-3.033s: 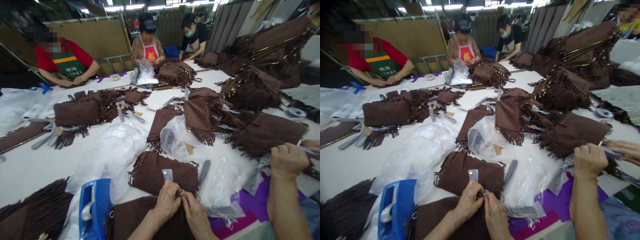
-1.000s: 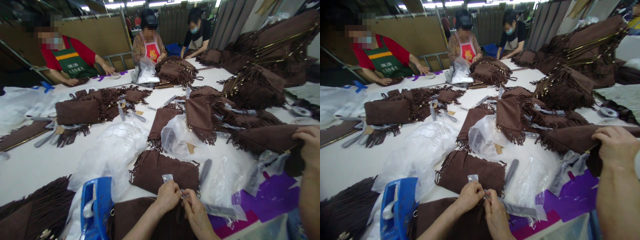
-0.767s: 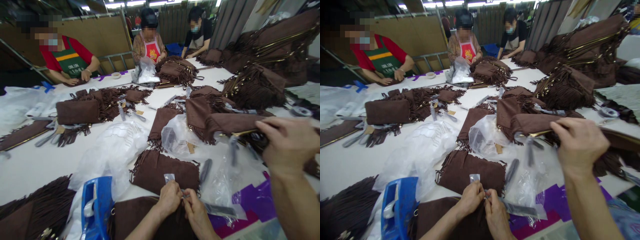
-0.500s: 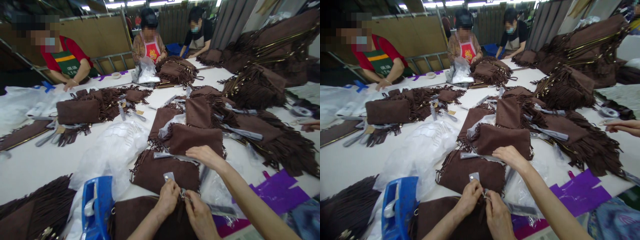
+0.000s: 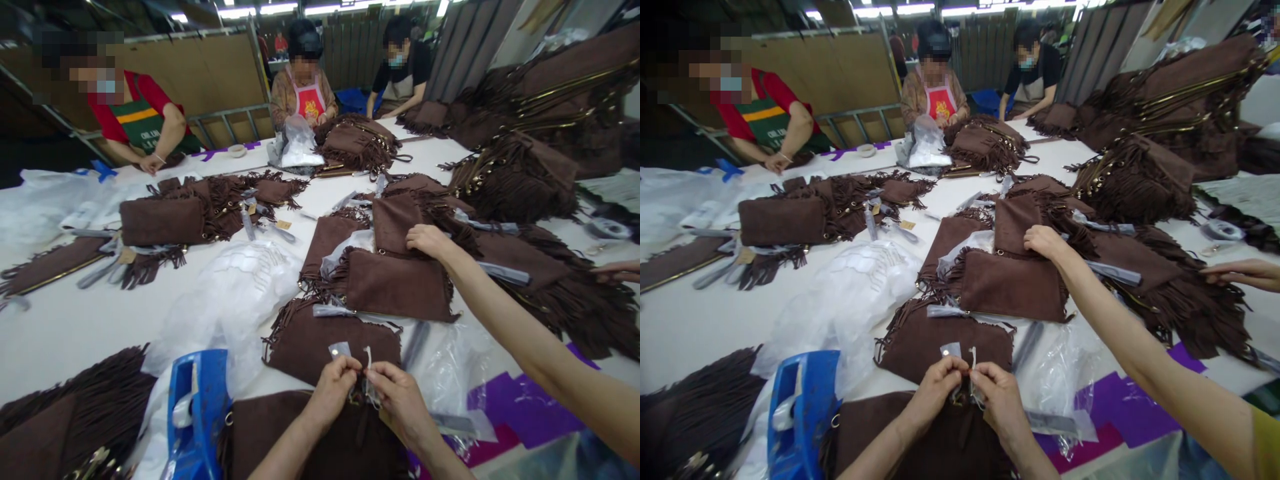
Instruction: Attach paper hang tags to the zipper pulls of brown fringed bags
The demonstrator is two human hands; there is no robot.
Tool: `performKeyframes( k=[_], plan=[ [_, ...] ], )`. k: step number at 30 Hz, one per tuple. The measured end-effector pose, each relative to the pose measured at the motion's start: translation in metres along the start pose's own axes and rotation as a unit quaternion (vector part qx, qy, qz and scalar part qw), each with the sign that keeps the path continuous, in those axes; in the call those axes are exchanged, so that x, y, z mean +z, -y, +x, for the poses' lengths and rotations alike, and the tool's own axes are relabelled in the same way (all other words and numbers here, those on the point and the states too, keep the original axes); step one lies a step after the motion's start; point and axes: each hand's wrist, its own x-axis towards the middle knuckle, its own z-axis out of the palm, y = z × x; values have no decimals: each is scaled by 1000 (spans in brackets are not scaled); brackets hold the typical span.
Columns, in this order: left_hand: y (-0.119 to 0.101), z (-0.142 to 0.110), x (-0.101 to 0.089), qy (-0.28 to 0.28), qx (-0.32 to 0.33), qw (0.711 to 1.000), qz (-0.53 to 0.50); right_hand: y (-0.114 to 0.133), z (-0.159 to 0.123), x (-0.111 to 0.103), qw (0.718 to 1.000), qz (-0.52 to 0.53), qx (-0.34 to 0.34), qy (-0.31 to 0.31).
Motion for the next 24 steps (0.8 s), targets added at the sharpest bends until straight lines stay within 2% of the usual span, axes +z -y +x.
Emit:
performKeyframes(
  k=[3,7,15,24],
  plan=[
    [-4,0,2,24,28,997,71,1,3,-3,1000,19,14,-4],
    [-3,2,6,7,46,993,111,1,6,-3,1000,23,15,-6],
    [-3,2,4,24,53,991,124,0,7,-1,1000,21,9,-18],
    [-3,2,5,13,42,992,118,-4,9,1,999,24,17,-19]
  ],
)
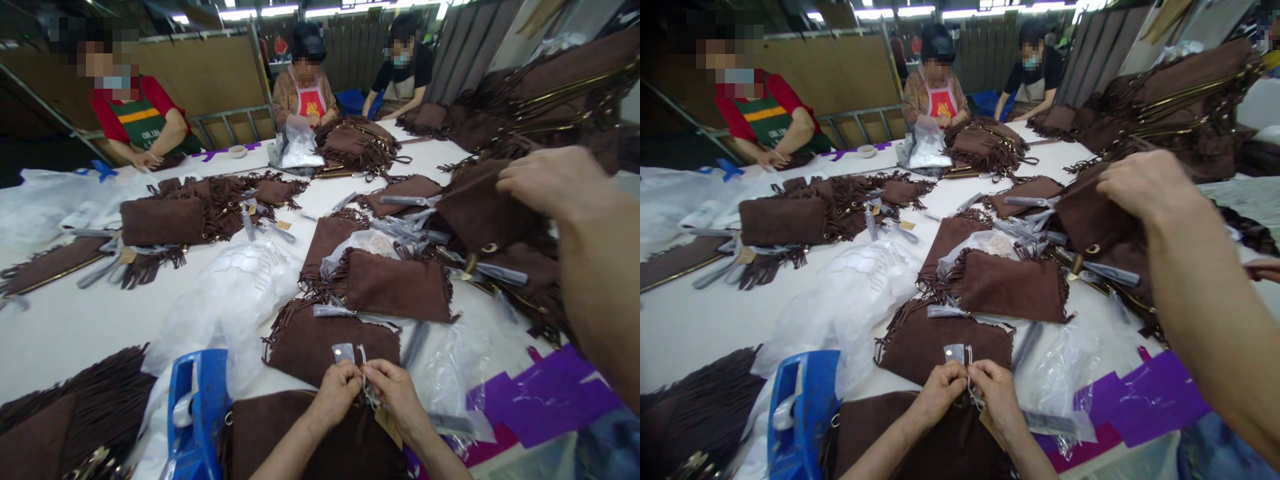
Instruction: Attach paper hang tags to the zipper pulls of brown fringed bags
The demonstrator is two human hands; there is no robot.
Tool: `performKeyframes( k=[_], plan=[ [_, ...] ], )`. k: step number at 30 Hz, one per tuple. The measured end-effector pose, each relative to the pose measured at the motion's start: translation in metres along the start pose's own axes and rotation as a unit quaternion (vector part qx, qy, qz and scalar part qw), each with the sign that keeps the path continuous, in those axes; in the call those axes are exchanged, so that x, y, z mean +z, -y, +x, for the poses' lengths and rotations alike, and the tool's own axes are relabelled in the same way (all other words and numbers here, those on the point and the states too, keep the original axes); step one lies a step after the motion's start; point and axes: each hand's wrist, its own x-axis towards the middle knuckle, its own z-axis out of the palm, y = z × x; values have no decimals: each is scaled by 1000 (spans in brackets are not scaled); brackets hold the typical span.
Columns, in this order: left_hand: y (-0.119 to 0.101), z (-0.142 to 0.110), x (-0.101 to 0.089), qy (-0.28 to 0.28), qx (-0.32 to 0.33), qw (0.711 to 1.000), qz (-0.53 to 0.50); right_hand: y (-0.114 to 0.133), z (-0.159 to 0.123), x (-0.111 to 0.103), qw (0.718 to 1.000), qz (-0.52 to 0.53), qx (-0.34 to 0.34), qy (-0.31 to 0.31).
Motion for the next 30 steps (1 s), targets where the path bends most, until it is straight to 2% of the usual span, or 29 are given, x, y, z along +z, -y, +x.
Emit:
performKeyframes(
  k=[18,26,30],
  plan=[
    [-1,0,0,-8,-6,999,-30,2,-1,4,1000,16,17,-14],
    [3,1,3,-27,-15,999,-34,-1,-2,3,1000,11,5,-3],
    [5,2,3,-58,-18,998,-36,-6,-3,1,1000,0,-16,5]
  ],
)
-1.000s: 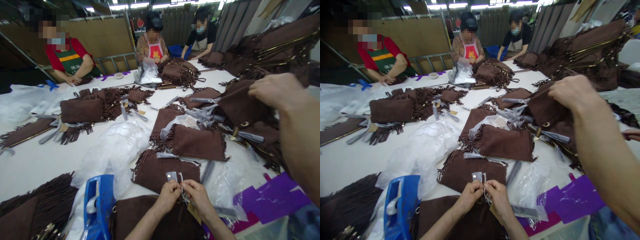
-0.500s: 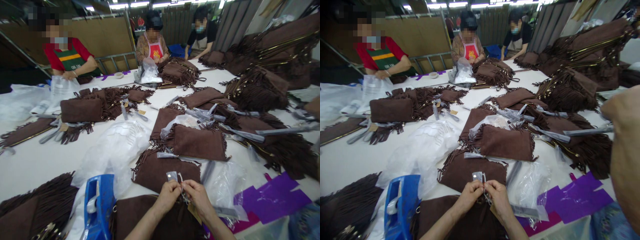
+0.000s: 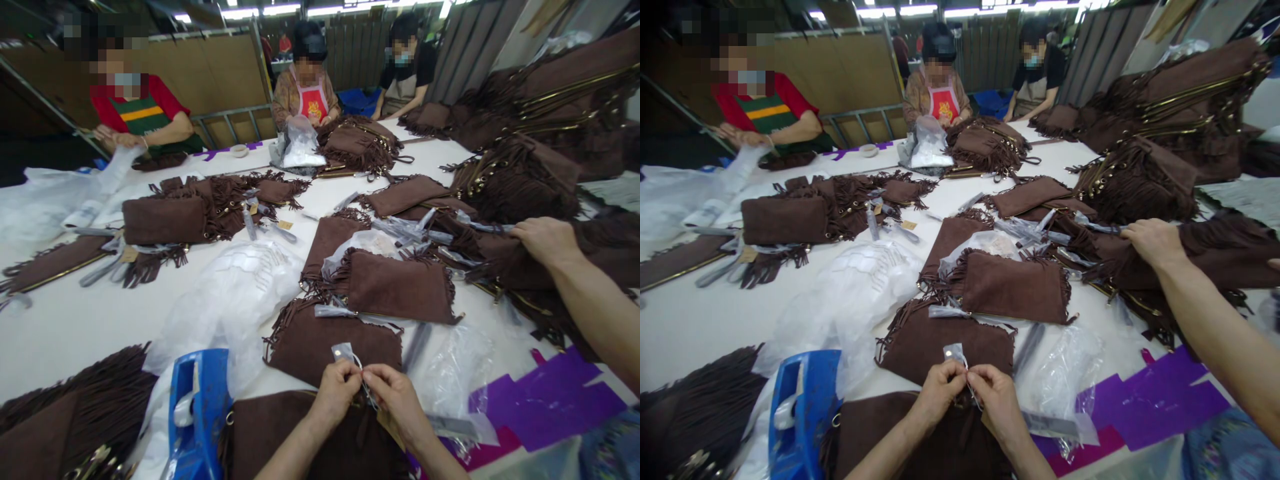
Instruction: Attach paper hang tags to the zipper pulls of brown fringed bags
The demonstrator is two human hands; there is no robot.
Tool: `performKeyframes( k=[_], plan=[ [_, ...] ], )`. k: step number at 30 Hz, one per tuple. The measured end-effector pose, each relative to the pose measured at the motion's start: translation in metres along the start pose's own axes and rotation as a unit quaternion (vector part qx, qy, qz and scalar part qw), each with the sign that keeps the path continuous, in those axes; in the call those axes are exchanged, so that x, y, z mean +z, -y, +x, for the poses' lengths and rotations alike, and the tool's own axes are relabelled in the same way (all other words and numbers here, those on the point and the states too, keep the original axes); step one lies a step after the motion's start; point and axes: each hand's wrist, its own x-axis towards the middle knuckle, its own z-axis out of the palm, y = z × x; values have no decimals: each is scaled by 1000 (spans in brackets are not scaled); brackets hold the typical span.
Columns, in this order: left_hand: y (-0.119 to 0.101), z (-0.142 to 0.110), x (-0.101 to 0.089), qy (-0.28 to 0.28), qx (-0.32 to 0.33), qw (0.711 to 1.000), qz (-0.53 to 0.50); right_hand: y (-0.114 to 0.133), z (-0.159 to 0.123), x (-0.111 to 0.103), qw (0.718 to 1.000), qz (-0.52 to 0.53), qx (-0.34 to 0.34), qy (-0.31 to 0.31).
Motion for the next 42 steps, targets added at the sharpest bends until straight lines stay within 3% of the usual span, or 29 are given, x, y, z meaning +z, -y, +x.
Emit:
performKeyframes(
  k=[7,11,17,22,25,28,33,36,38,40,42],
  plan=[
    [2,0,0,-46,12,999,-8,-16,0,-1,998,-47,-46,8],
    [0,-2,0,-58,-16,997,-44,-12,-1,0,997,-68,-49,0],
    [-8,-5,-2,-6,-68,985,-157,-6,-2,-4,993,-102,-61,-17],
    [-18,-6,-5,28,-95,963,-251,-12,-17,-22,974,-196,-107,-33],
    [-21,-7,-8,29,-111,954,-278,-22,-30,-32,937,-322,-139,-10],
    [-23,-9,-9,16,-115,959,-258,-40,-38,-35,880,-432,-195,-18],
    [-20,-9,-12,2,-64,988,-139,-66,-38,-27,747,-564,-340,-93],
    [-18,-8,-16,-11,-31,999,-27,-70,-39,-21,709,-575,-387,-131],
    [-20,-10,-18,-34,-7,997,65,-69,-40,-18,722,-557,-386,-137],
    [-22,-12,-18,-38,5,993,113,-67,-42,-16,764,-532,-344,-121],
    [-24,-14,-16,-13,1,995,95,-66,-43,-15,808,-507,-281,-105]
  ],
)
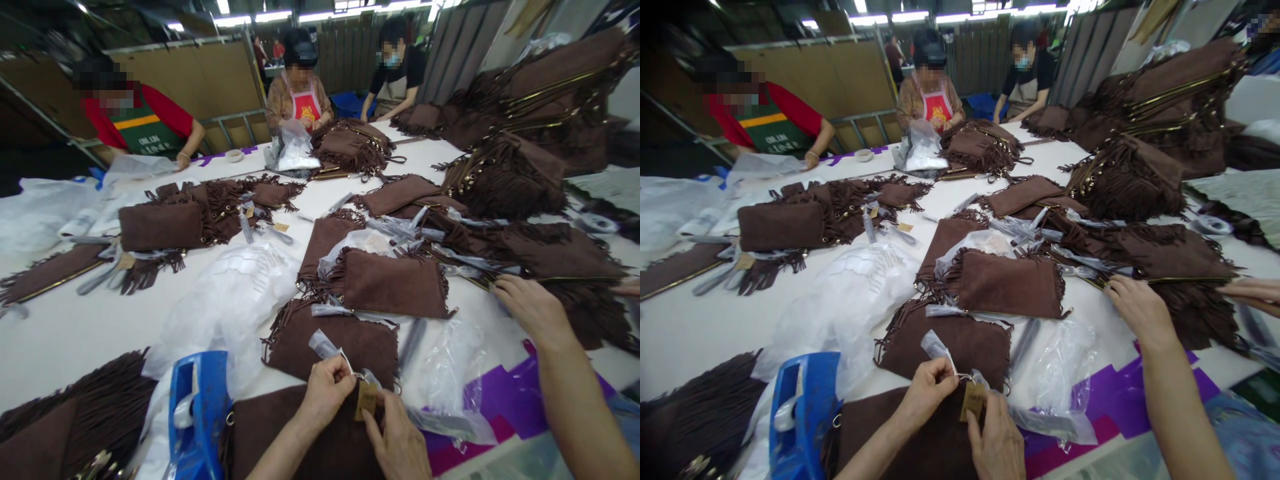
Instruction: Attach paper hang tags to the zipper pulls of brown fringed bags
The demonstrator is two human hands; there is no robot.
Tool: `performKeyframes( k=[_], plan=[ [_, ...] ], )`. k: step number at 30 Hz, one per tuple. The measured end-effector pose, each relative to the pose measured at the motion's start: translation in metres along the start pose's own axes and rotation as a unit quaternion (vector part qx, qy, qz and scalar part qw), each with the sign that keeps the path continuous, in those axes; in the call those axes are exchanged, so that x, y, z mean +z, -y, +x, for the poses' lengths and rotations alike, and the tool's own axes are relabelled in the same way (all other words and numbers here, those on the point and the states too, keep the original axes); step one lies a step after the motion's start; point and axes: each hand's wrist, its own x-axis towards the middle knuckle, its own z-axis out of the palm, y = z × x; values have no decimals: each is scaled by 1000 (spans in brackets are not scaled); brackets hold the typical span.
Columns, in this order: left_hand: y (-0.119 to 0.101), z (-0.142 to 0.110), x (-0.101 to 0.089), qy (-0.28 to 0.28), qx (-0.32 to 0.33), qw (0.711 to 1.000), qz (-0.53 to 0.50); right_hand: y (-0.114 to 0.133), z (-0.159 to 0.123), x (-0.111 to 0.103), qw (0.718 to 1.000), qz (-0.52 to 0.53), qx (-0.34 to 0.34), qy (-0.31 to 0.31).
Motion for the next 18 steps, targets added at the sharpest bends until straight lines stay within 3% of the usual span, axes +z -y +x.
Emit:
performKeyframes(
  k=[3,6,9,12,18],
  plan=[
    [5,-1,4,36,-18,998,-44,4,2,1,996,36,69,31],
    [16,1,8,31,-40,998,-32,8,10,4,984,91,147,41],
    [23,3,7,29,-40,998,-46,10,20,4,934,253,245,65],
    [19,2,4,44,-40,995,-77,8,25,0,886,350,289,93],
    [15,1,2,43,-71,990,-116,12,17,-3,963,160,215,34]
  ],
)
